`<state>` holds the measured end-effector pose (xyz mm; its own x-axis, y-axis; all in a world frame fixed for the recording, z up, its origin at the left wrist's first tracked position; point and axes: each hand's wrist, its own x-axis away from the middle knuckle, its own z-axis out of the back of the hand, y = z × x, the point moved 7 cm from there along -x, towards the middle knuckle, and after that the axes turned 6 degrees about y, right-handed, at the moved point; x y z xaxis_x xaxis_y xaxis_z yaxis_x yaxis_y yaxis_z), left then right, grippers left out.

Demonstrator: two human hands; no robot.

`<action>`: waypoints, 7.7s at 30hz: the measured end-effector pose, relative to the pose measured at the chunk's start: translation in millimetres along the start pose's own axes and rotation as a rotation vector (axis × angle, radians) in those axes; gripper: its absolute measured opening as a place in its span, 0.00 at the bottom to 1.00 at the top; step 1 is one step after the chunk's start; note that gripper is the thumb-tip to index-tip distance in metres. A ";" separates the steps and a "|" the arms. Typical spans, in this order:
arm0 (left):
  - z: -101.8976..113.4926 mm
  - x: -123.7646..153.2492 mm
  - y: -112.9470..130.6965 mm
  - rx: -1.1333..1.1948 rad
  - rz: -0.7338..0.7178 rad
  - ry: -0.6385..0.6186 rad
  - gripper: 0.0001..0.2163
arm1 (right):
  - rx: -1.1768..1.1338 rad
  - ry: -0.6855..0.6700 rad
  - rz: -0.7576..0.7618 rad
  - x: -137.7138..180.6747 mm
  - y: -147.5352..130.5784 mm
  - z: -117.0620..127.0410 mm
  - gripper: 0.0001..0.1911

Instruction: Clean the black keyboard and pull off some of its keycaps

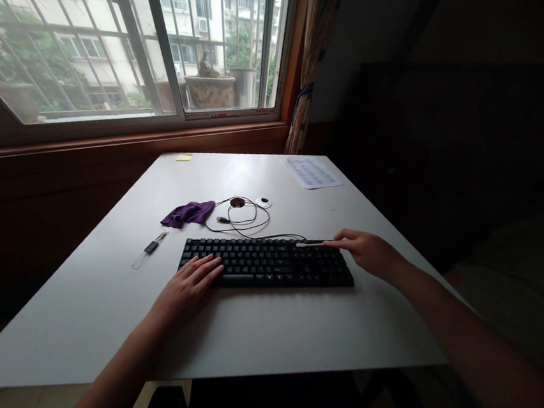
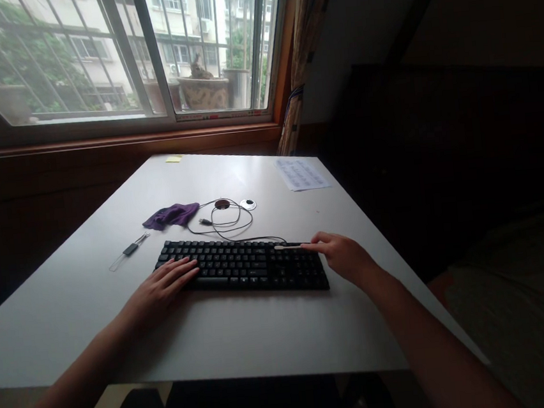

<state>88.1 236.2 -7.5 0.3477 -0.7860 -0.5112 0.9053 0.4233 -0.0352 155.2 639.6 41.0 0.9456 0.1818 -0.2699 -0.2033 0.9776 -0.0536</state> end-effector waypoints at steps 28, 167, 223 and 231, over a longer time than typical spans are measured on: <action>3.0 -2.9 2.6 0.005 0.015 0.027 0.20 | -0.262 -0.045 0.185 -152.2 -230.8 -69.3 0.25; 1.2 -0.2 -0.7 0.093 0.034 0.017 0.23 | -0.345 0.176 -0.130 16.2 -1.0 23.5 0.18; 8.1 5.0 9.0 0.023 0.077 -0.008 0.23 | -0.387 0.032 0.140 -107.7 -191.5 -56.2 0.24; 6.7 6.9 8.1 0.002 0.058 0.025 0.21 | -0.240 -0.064 0.202 -139.5 -238.1 -70.5 0.25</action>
<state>99.5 231.2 -5.5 0.3933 -0.7487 -0.5336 0.8843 0.4669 -0.0034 53.8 374.1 23.6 0.8927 0.3833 -0.2370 -0.4352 0.8698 -0.2325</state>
